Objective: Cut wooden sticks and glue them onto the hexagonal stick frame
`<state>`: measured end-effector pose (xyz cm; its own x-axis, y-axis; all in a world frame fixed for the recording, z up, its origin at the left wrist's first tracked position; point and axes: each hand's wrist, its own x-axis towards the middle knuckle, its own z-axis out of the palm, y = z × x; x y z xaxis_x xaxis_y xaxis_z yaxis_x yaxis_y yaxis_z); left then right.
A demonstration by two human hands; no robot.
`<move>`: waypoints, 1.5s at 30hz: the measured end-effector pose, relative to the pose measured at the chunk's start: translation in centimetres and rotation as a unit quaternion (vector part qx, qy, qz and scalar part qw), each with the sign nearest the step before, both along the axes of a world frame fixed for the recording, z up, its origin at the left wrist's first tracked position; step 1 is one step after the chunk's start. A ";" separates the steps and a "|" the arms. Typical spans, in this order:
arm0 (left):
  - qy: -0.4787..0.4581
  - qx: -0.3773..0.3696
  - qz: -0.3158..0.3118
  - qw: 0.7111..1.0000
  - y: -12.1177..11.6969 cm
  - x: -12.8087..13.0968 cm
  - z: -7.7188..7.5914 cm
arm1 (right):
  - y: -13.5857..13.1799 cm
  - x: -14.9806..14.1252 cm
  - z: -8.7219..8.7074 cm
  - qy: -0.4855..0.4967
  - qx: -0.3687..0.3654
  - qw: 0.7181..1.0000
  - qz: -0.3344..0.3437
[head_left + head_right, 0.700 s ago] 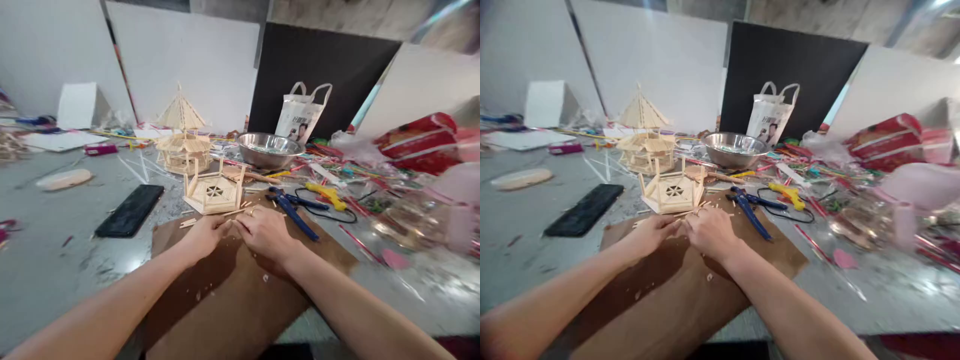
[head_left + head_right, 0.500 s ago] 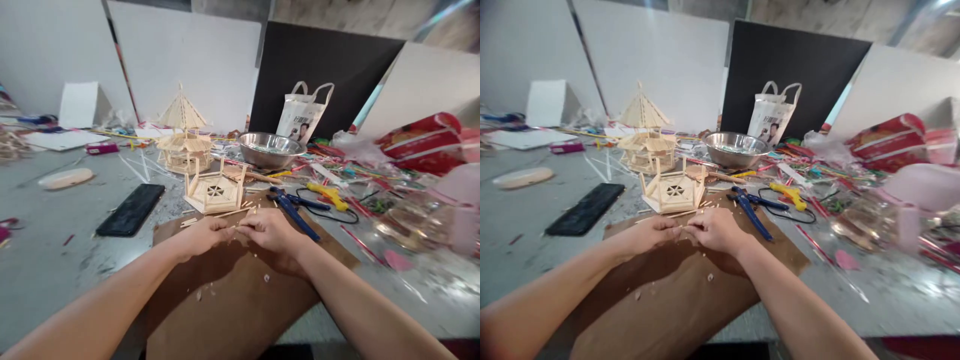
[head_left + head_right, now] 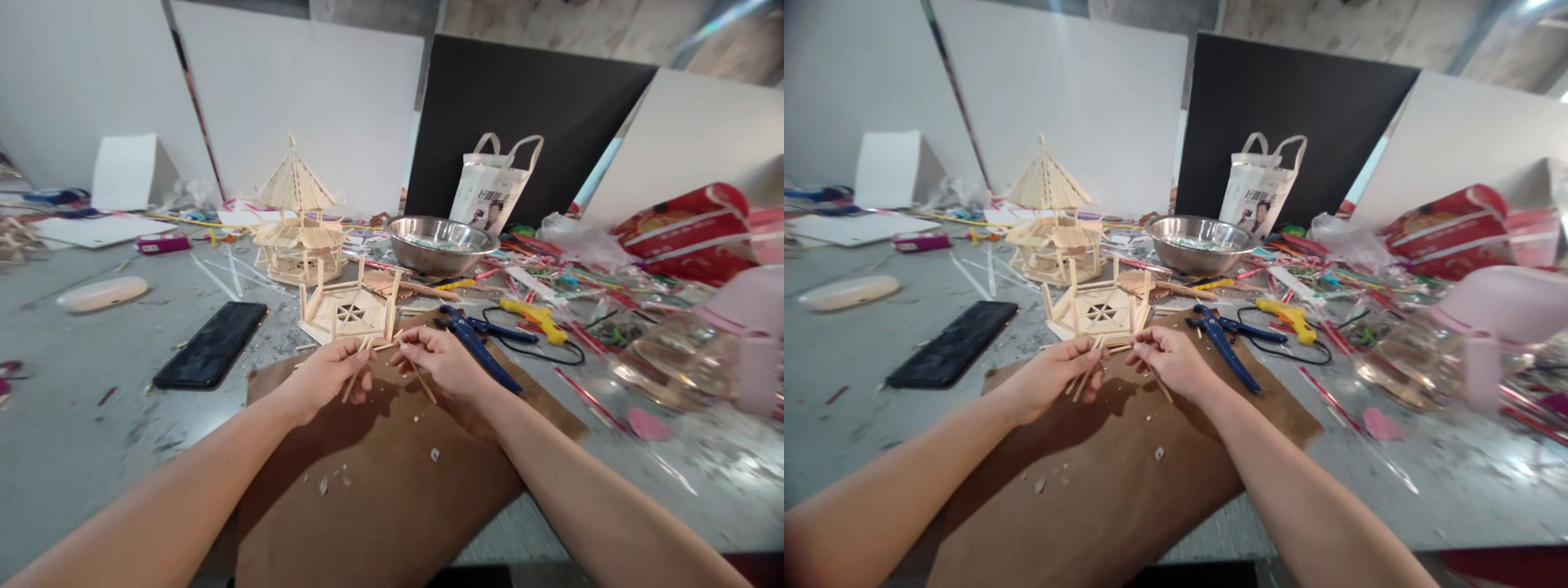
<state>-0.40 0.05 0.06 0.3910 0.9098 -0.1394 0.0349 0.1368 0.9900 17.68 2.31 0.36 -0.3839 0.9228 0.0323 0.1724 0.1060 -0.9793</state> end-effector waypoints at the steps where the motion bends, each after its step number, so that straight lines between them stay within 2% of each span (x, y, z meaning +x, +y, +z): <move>1: -0.005 -0.002 0.005 1.000 0.0 0.1 0.0 | -0.1 -0.1 0.0 0.010 -0.006 1.000 -0.009; 3: -0.012 0.000 0.012 1.000 -0.1 0.2 -0.1 | -0.1 -0.2 -0.1 0.012 0.000 1.000 -0.027; 7: -0.023 0.022 0.028 0.999 0.0 0.4 -0.2 | -0.2 -0.4 -0.2 -0.025 0.057 0.997 -0.047; 12: -0.030 0.078 0.025 0.996 0.0 0.7 -0.4 | -0.4 -0.8 -0.5 -0.004 0.073 0.997 -0.020; 17: 0.044 0.127 0.073 0.988 -0.1 0.7 -0.6 | -0.9 -1.3 -0.5 0.025 0.069 0.996 -0.043; 29: 0.027 0.125 0.079 0.989 -0.3 0.8 -0.3 | -1.8 -1.9 0.1 0.043 0.036 0.998 -0.026; 36: 0.028 0.127 0.105 0.986 -0.4 0.9 0.0 | -1.7 -2.2 -0.1 -0.001 0.126 0.990 -0.066; 41: -0.009 0.112 0.117 0.987 -0.6 1.1 0.2 | -2.0 -2.4 -0.2 0.039 0.072 0.996 -0.040; 45: -0.040 0.113 0.103 0.987 -0.7 1.1 0.2 | -2.2 -2.4 -0.1 0.063 0.054 0.996 -0.023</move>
